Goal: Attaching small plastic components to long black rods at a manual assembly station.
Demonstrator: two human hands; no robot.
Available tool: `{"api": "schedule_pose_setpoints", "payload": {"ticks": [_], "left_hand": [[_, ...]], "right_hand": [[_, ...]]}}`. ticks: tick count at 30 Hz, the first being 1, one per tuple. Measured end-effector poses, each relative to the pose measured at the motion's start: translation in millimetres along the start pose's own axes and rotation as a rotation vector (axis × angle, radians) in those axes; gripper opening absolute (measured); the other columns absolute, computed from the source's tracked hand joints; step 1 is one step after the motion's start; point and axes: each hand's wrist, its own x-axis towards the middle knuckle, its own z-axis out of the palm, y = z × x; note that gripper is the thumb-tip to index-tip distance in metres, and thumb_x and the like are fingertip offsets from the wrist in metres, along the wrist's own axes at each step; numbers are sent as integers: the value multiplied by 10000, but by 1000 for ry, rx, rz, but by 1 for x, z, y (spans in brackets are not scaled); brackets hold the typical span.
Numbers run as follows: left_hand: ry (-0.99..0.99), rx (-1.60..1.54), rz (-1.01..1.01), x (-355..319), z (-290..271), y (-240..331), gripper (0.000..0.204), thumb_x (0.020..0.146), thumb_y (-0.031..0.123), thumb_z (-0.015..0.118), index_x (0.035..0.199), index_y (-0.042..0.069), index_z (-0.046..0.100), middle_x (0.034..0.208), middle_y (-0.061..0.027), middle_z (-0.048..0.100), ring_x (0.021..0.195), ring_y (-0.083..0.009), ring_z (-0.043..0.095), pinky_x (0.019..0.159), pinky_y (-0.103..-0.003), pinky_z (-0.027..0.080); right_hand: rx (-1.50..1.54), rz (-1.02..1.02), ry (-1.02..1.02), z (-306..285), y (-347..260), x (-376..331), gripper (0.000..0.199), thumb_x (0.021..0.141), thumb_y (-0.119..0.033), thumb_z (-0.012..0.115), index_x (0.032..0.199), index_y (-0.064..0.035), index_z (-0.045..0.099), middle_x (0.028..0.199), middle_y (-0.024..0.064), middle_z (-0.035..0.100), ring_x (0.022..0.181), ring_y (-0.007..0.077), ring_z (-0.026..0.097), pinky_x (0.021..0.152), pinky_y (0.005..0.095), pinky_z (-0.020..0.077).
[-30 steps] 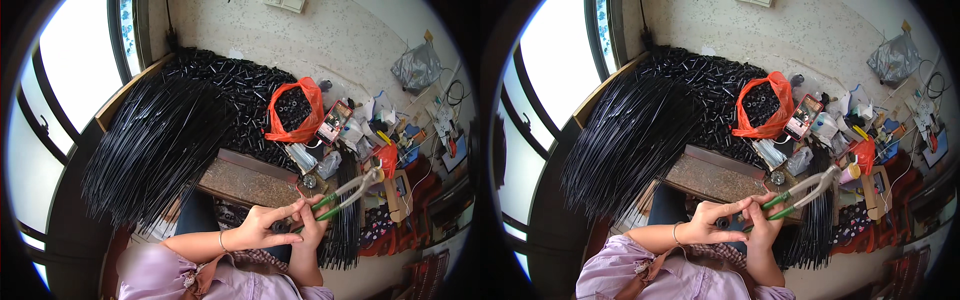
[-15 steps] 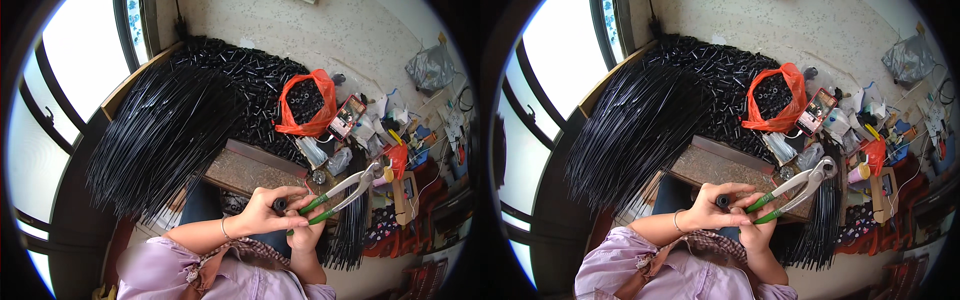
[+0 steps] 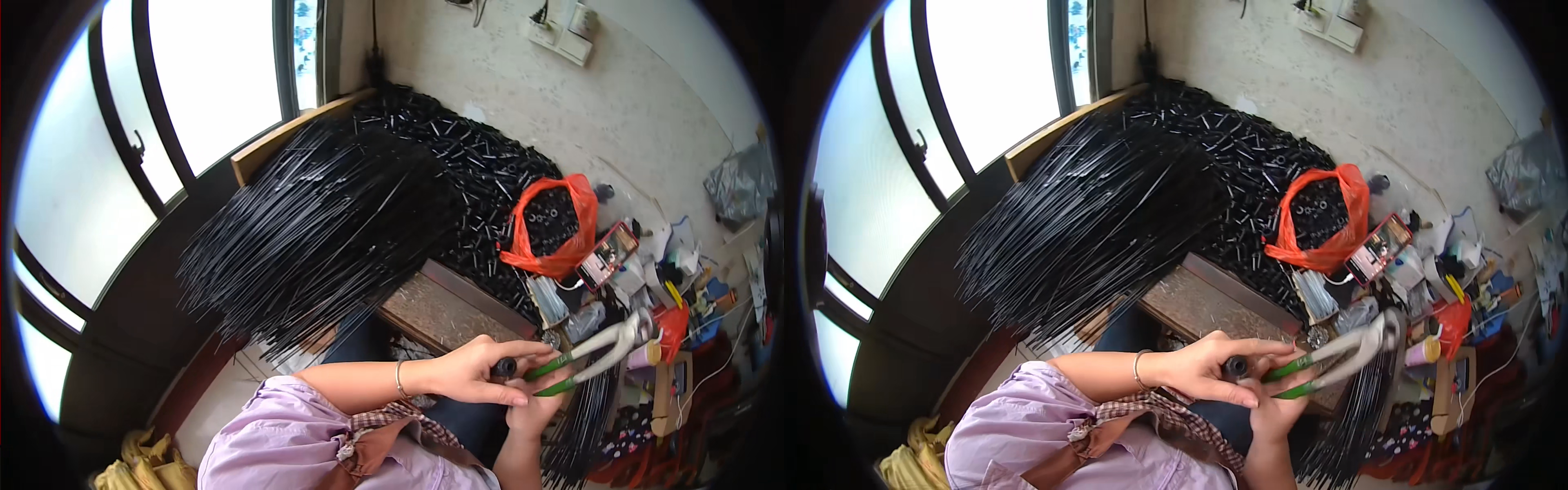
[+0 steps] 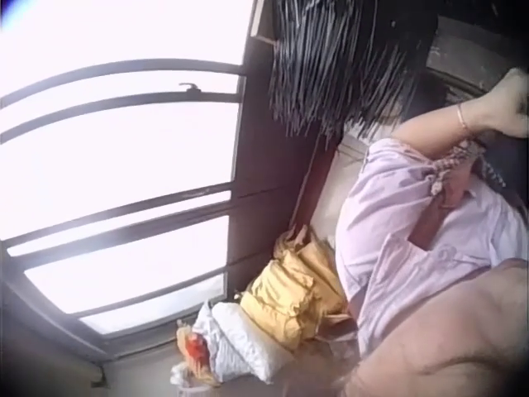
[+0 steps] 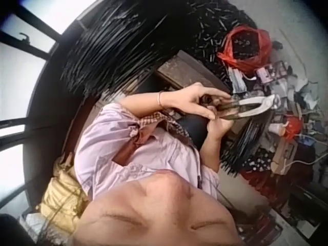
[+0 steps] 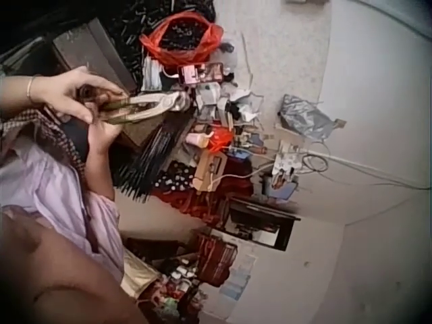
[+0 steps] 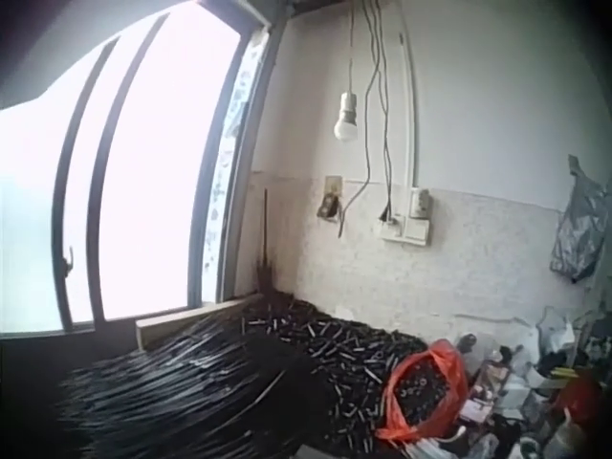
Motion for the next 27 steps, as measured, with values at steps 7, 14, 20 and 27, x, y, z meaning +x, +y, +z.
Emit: {"api": "schedule_pose_setpoints", "payload": {"ticks": [7, 14, 20, 27], "left_hand": [[258, -167, -26, -9, -48, 2, 674, 506, 323, 700, 1036, 9, 427, 437, 89, 277, 403, 6, 253, 382, -163, 181], [288, 93, -18, -4, -36, 9, 314, 546, 215, 679, 746, 6, 557, 425, 32, 382, 396, -22, 336, 365, -177, 228], [381, 101, -14, -10, -24, 6, 215, 587, 173, 635, 702, 11, 551, 416, 7, 403, 391, -31, 376, 363, -177, 268], [421, 202, -25, -7, -26, -11, 228, 586, 177, 627, 700, 10, 522, 434, -16, 425, 407, -55, 417, 378, -194, 320]], "right_hand": [[-340, 704, -628, -29, -29, -19, 192, 740, -76, 425, 880, 51, 456, 591, 53, 515, 464, 97, 479, 415, 174, 358], [74, 795, -672, -23, -26, -23, 368, 766, -93, 417, 1084, 56, 308, 785, 125, 499, 609, 133, 496, 529, 213, 384], [-27, 938, -769, -38, -31, -20, 366, 766, -70, 402, 1100, 34, 292, 796, 153, 508, 626, 164, 515, 558, 251, 399], [-928, 3, -596, -26, -29, -25, 378, 705, -51, 468, 1066, -29, 357, 808, 204, 495, 705, 363, 489, 580, 351, 418]]}}
